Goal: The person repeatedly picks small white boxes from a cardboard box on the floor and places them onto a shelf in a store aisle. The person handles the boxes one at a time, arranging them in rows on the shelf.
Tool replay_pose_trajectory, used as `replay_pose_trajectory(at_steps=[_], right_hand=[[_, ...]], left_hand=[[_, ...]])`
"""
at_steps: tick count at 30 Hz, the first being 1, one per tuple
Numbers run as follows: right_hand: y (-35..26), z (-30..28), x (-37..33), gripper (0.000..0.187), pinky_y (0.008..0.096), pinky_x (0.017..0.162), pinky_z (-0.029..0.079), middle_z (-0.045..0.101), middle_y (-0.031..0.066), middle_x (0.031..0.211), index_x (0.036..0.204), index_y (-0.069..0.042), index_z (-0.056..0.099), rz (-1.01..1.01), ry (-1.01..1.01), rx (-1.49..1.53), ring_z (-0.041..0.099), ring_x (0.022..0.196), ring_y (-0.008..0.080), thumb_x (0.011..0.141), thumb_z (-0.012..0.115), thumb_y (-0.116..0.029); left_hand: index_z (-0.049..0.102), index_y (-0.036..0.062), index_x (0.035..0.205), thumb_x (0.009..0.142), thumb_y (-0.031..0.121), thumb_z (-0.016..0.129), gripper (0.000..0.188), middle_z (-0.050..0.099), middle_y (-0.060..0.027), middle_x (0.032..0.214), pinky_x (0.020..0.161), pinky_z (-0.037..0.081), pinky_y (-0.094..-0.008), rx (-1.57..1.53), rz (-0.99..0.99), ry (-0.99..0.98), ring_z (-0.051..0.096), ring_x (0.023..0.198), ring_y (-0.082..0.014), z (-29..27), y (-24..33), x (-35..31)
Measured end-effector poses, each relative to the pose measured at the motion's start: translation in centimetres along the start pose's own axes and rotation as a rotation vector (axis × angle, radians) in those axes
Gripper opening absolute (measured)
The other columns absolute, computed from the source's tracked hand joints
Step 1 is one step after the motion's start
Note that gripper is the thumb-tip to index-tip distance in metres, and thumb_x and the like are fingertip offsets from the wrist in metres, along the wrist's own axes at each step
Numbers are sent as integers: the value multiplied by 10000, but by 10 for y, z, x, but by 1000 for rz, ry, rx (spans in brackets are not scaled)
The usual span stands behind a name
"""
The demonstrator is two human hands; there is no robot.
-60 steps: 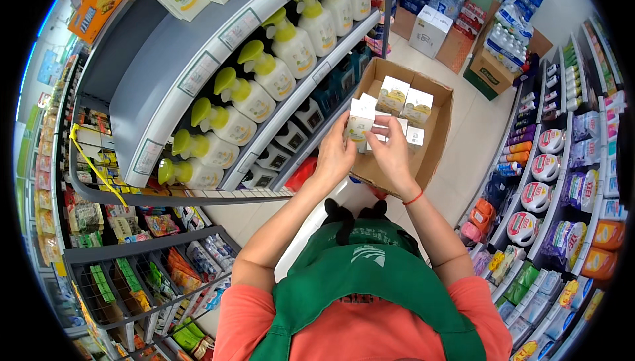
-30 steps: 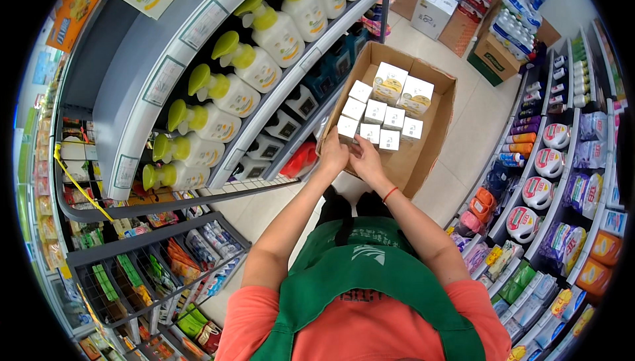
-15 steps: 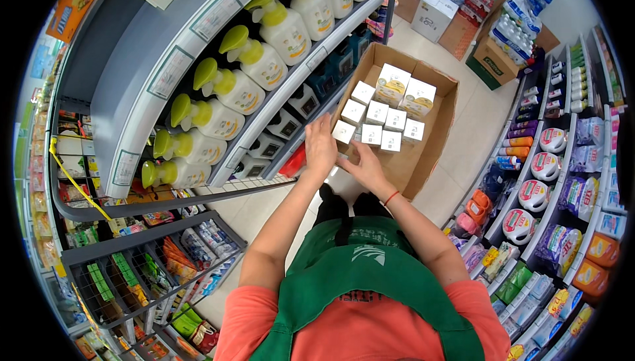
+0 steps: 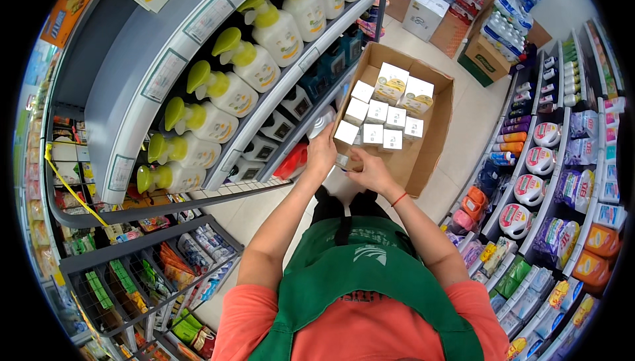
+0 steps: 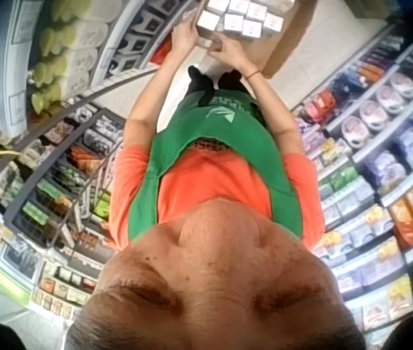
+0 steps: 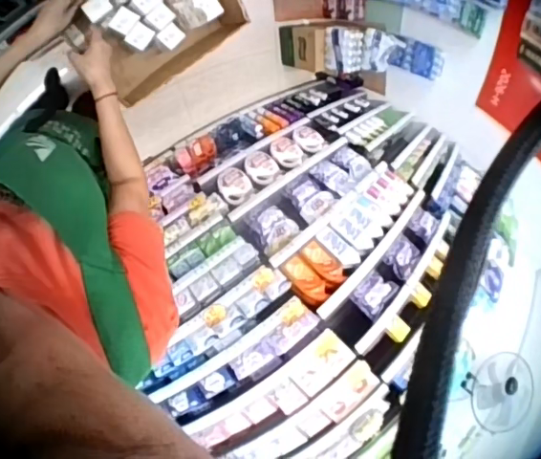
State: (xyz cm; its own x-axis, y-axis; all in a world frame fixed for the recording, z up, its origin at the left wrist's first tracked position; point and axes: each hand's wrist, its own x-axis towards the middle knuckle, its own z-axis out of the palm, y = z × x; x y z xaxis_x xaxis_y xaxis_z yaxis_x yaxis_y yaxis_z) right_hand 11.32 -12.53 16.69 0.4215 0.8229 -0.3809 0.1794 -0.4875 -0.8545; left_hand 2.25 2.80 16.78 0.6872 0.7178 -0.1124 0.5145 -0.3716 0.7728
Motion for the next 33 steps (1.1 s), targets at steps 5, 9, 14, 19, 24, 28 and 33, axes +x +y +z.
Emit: replay_pose_trajectory(at_steps=[5,9,14,19,24,28,33], right_hand=[[10,-4,-5,647,375,911,551,672,232,1193,1342,-10,555,-75,18,-115,685,1079,309,757,780,-168],[25,-5,-7,633,382,916,550,686,236,1154,1325,-9,572,-102,18,-130,686,1068,317,742,767,-160],[14,-3,-8,620,389,908,555,698,227,1129,1312,-9,583,-36,0,-149,690,1053,326,740,754,-177],[17,8,-2,623,390,898,560,699,225,1128,1312,-11,583,-49,-10,-233,693,1044,326,744,759,-197],[17,15,0,616,407,913,545,702,198,1142,1294,-41,585,-21,-23,-227,690,1025,342,741,753,-254],[9,14,2,623,405,916,542,697,198,1152,1298,-46,582,-2,-37,-200,685,1039,342,752,768,-281],[12,17,6,689,357,868,573,636,229,1263,1368,-1,532,5,-66,-203,698,1031,291,803,796,-294]], left_hand=[[582,49,1323,897,0,495,438,645,-256,1164,913,500,-485,-46,-14,-38,617,1057,-439,4,0,-9],[573,16,1327,887,-13,515,445,630,-246,1224,935,500,-466,-53,-9,-29,620,1086,-420,10,3,-21],[564,22,1345,886,-21,512,464,620,-232,1259,970,491,-446,-59,61,13,610,1124,-403,17,-10,-24],[544,32,1373,896,-17,499,481,618,-215,1280,985,485,-436,-57,64,6,606,1143,-391,18,-28,-25],[504,41,1411,917,3,493,496,629,-225,1249,961,493,-448,-62,109,44,615,1103,-409,22,-42,-24],[472,59,1440,930,20,484,512,624,-264,1217,924,500,-475,-62,104,-19,616,1076,-428,15,-43,-21],[382,70,1498,930,33,507,583,580,-268,1303,983,476,-459,-52,36,-119,585,1147,-437,10,-42,-21]])
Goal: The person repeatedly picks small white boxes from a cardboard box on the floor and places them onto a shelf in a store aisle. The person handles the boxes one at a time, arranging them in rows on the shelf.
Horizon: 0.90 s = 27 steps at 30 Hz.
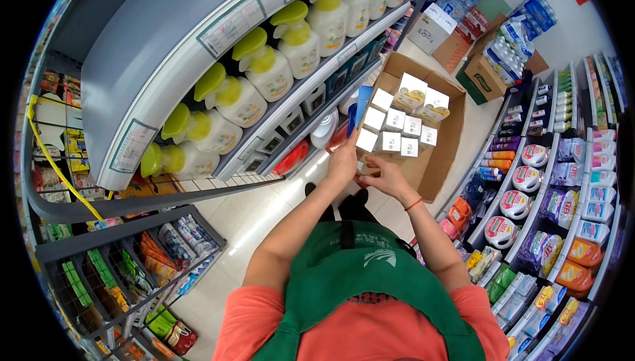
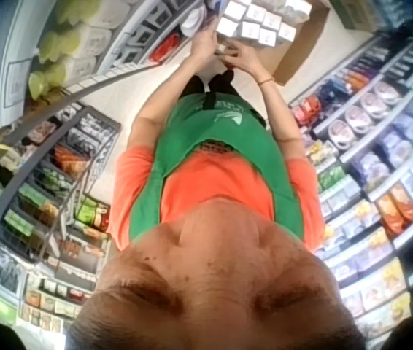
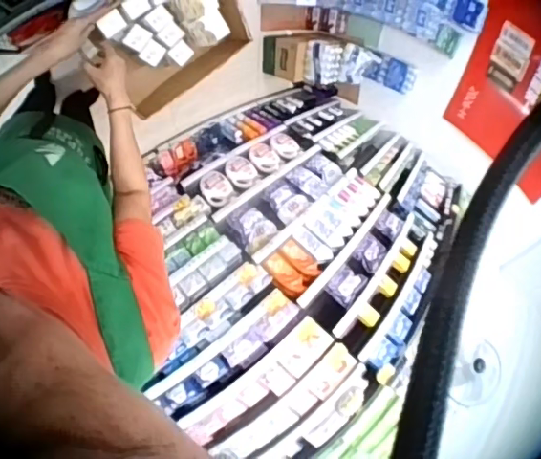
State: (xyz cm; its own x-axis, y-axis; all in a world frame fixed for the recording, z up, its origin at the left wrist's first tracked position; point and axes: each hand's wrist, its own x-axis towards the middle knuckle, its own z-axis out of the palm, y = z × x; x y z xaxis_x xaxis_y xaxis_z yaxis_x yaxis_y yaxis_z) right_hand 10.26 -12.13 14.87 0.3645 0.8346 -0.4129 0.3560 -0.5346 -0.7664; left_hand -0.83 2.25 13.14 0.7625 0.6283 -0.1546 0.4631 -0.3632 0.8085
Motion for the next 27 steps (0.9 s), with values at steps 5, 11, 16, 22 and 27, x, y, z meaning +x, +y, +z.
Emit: replay_pose_trajectory(at_steps=[5,11,16,22,27], right_hand=[[-1,10,-3,625,384,830,572,697,207,1141,1318,-50,581,48,82,81,714,972,313,788,788,-308],[2,15,4,673,378,810,581,695,199,1155,1333,-26,570,33,77,10,722,938,299,779,802,-331],[-8,12,6,740,371,816,580,692,199,1163,1343,5,554,81,98,-6,721,935,297,752,813,-359],[-6,3,1,737,369,826,574,694,204,1151,1323,1,568,88,146,7,721,926,298,741,808,-382],[-9,5,3,713,372,822,573,698,197,1140,1306,-23,584,96,127,-5,725,912,295,743,805,-402]], left_hand=[[354,92,1516,950,49,477,581,581,-275,1296,968,475,-480,8,-19,0,587,1142,-440,7,-5,0],[352,93,1515,961,68,476,568,582,-270,1297,943,482,-497,-20,-49,-29,593,1131,-438,4,-4,-1],[331,105,1529,948,53,425,592,547,-254,1351,979,467,-489,-48,-58,-121,573,1163,-436,-3,4,2],[320,102,1533,941,55,427,603,540,-234,1370,962,478,-489,-27,15,-134,589,1145,-425,6,13,8],[361,73,1512,953,65,475,571,593,-264,1273,955,476,-479,-50,14,-79,588,1122,-429,8,8,7]])
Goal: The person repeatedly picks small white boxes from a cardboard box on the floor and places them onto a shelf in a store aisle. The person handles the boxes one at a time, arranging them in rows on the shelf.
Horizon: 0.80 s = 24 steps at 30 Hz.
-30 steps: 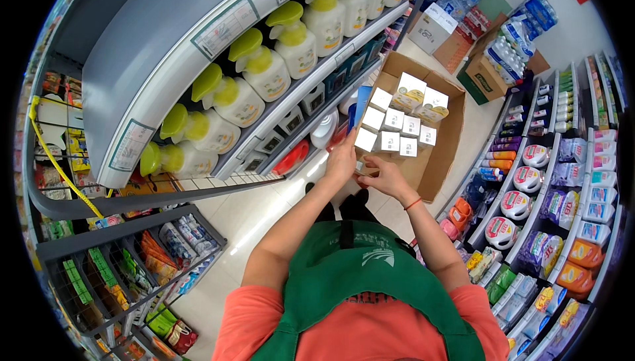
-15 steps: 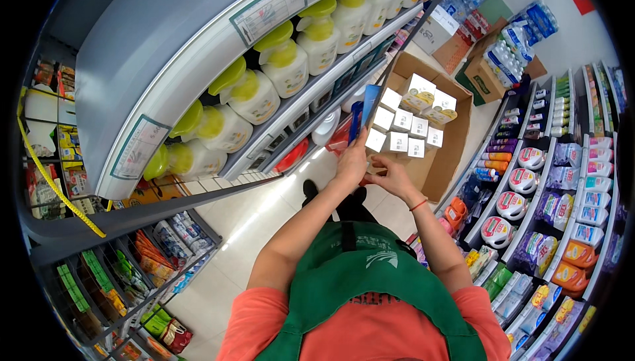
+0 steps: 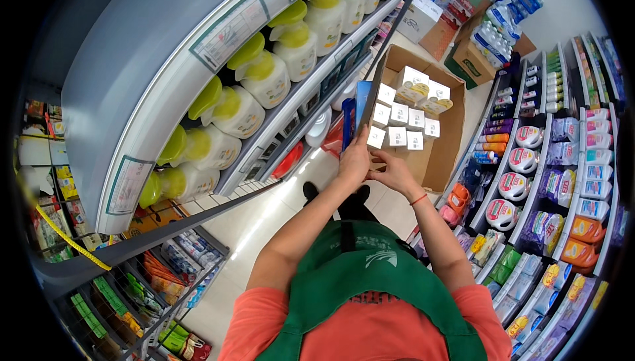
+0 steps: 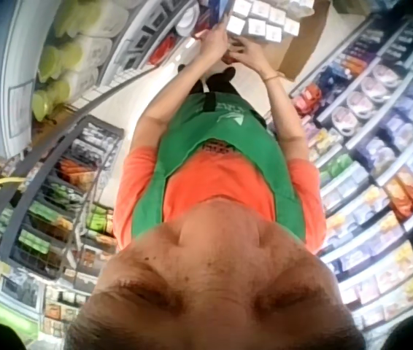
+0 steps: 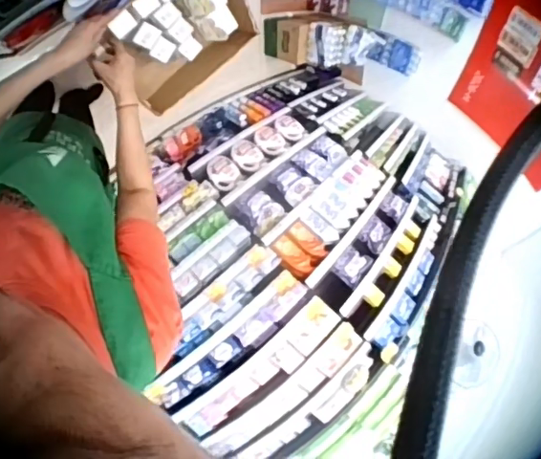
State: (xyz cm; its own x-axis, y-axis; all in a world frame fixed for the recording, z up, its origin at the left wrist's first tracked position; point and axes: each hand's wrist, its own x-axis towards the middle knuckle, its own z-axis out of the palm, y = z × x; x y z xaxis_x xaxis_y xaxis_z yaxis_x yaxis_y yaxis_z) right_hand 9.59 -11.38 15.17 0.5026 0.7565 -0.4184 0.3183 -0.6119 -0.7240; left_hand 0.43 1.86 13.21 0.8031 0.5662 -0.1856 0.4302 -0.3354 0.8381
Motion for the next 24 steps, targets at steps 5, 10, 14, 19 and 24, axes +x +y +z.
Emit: replay_pose_trajectory(at_steps=[5,10,14,19,24], right_hand=[[2,3,2,695,384,825,570,707,181,1126,1294,-33,592,-40,7,-34,723,904,302,768,777,-447],[0,3,1,707,396,836,564,703,190,1129,1292,-28,590,-12,-35,-49,717,918,313,770,768,-470],[-4,0,3,708,389,843,559,696,198,1141,1297,-22,586,14,-76,-29,711,928,319,769,774,-455],[3,-7,3,706,379,856,557,679,208,1179,1311,-21,579,-32,-89,50,690,1002,318,749,800,-388],[2,-16,0,718,378,882,550,665,213,1218,1338,-35,568,-25,-123,40,676,1049,317,728,811,-324]], left_hand=[[341,89,1524,957,72,472,582,590,-272,1271,954,475,-472,-8,-18,-4,584,1133,-432,0,-3,-1],[323,105,1533,969,91,473,584,590,-286,1258,949,471,-483,-35,47,44,585,1118,-446,2,-11,-3],[287,95,1544,972,92,479,604,559,-281,1311,984,453,-472,-32,-48,-49,555,1171,-439,-12,4,-6],[218,48,1555,968,63,481,643,415,-258,1474,1072,397,-448,12,-31,56,445,1320,-425,3,9,-16],[235,-9,1534,914,-6,475,664,366,-253,1514,1143,332,-426,-175,6,58,376,1391,-399,11,16,-18]])
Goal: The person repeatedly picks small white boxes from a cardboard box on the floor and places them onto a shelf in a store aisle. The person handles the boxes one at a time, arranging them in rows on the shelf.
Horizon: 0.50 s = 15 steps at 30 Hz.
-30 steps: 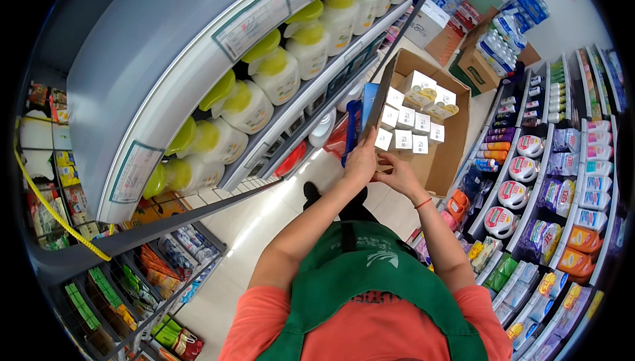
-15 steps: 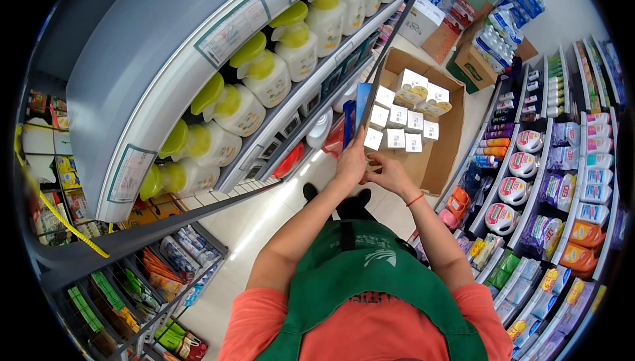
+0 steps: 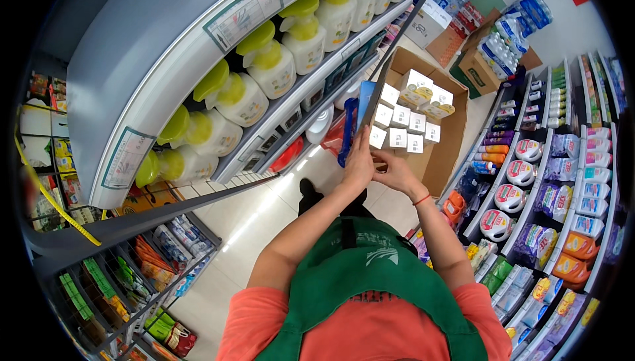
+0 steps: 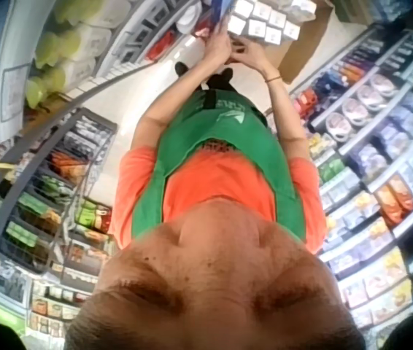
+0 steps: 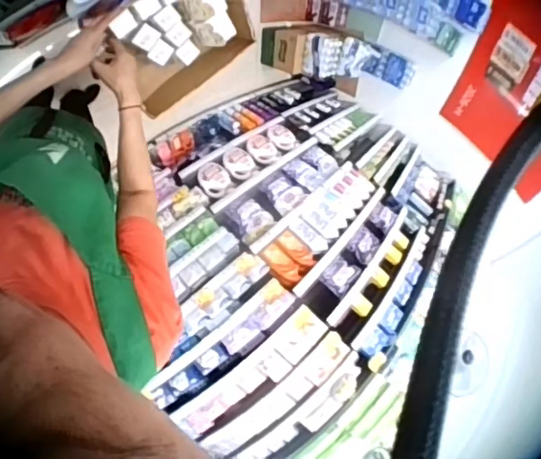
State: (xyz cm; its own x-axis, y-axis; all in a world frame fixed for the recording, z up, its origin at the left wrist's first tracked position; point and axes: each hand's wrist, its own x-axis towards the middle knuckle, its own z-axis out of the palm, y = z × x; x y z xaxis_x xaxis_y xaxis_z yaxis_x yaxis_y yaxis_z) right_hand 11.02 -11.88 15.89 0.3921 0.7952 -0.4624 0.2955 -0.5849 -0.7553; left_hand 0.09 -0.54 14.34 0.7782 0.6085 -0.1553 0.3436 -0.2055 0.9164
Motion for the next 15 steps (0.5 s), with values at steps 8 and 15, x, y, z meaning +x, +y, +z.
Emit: replay_pose_trajectory(at_steps=[8,15], right_hand=[[4,0,-1,551,357,881,555,678,174,1210,1325,-18,565,59,-29,-123,671,1087,265,829,748,-175],[9,-9,-9,702,383,915,542,664,181,1245,1319,-20,590,-4,-36,-84,675,1062,316,775,801,-410]], left_hand=[[317,38,1517,927,-2,463,609,423,-237,1477,1095,379,-426,-53,22,38,443,1330,-403,13,-8,0],[569,29,1336,1001,275,515,419,631,-227,1231,938,484,-430,-160,-43,171,618,1093,-410,9,-23,16]])
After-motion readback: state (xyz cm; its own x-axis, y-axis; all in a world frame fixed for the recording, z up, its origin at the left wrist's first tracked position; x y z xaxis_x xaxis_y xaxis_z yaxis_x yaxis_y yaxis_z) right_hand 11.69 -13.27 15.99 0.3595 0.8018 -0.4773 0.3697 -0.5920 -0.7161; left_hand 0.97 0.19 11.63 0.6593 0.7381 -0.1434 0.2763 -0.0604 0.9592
